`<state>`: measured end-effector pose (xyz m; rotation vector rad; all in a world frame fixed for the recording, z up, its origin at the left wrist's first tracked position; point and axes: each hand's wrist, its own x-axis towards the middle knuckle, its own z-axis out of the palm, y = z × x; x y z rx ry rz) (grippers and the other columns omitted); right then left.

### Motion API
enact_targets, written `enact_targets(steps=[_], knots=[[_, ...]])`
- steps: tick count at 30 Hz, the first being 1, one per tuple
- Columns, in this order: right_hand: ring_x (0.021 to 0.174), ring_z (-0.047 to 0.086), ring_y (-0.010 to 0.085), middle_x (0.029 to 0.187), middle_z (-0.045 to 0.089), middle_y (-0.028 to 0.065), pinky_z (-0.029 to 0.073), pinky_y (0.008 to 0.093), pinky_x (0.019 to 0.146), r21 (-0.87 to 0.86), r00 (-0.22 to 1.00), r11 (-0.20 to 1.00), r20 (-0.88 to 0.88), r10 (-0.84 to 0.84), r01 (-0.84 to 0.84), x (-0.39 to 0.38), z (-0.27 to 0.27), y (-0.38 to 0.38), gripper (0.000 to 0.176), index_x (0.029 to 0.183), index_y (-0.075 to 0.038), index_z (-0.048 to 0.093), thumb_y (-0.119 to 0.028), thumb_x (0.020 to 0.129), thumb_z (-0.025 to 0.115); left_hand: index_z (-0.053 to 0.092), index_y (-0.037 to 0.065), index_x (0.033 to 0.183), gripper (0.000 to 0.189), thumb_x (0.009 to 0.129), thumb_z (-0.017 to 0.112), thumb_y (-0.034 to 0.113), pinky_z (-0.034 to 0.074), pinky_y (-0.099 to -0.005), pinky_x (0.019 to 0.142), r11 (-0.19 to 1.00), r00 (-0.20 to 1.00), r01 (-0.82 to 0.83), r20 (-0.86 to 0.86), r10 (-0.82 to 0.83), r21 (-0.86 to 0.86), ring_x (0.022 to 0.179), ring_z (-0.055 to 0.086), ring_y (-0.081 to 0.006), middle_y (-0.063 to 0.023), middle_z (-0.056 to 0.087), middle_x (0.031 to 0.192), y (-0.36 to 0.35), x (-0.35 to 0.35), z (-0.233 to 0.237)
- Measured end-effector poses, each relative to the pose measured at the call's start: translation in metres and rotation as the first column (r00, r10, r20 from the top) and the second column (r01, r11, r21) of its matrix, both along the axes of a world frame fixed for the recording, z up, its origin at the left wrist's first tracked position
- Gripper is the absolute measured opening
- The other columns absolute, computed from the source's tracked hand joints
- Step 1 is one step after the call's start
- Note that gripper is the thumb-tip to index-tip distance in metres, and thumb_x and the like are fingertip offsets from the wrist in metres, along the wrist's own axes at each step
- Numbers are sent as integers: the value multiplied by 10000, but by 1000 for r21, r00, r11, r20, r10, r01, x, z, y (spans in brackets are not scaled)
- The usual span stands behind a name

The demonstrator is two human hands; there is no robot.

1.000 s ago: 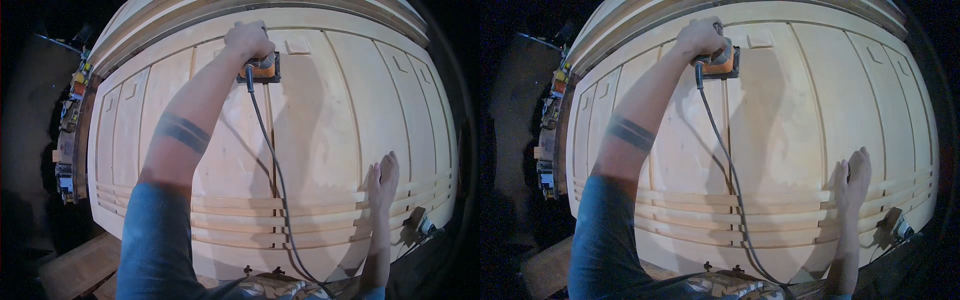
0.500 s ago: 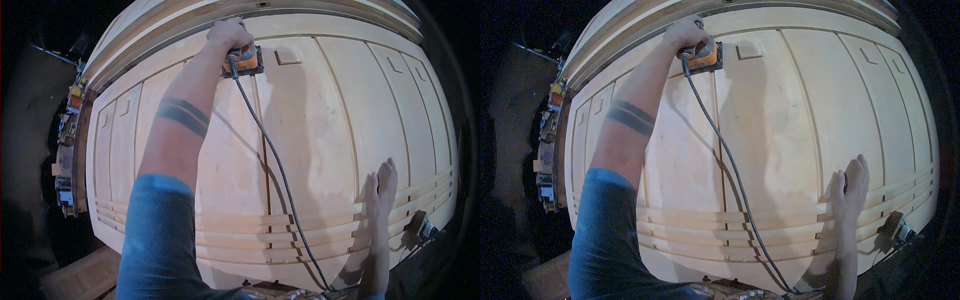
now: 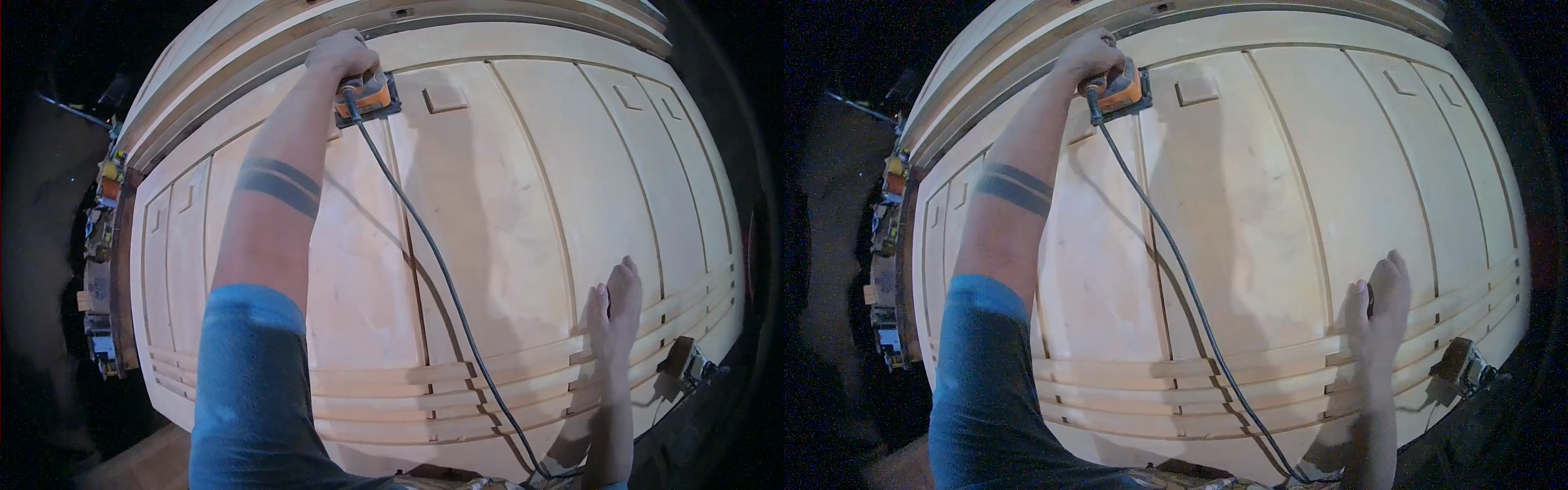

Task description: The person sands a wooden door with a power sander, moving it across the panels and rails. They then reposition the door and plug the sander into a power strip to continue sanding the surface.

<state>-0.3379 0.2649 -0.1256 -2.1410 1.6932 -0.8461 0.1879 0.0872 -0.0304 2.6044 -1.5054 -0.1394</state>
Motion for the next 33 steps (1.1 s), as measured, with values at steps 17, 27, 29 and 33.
enact_targets(steps=[17,27,29,33], knots=[[1310,447,387,1416,485,206,355,454,1099,-39,998,999,-57,-9,7,3,11,3,454,1295,35,503,-179,911,615,658,199,1157,495,696,719,370,492,-420,990,993,995,98,9,-99,58,1173,606,-317,-121,654,1243,63,-45,15],[1375,365,388,1448,428,236,286,496,1138,-126,997,992,-74,-11,2,24,-14,-42,518,1312,40,476,-291,934,601,596,185,1185,501,718,706,326,525,-451,904,995,996,84,-38,-81,61,1067,620,-384,-217,614,1114,226,-147,30],[1396,338,385,1463,411,232,263,512,1150,-129,983,992,-181,-25,1,35,-15,-47,558,1334,40,456,-340,943,573,585,186,1196,521,708,716,314,527,-449,900,995,998,51,-44,-47,89,1042,628,-399,-236,603,1130,239,-150,34],[1417,311,376,1482,388,228,234,531,1166,-110,965,994,-260,-29,0,42,-14,-51,626,1373,36,421,-414,953,533,585,183,1197,543,690,732,312,527,-454,897,997,1000,-6,14,5,73,1031,632,-405,-246,620,1096,219,-118,23]])
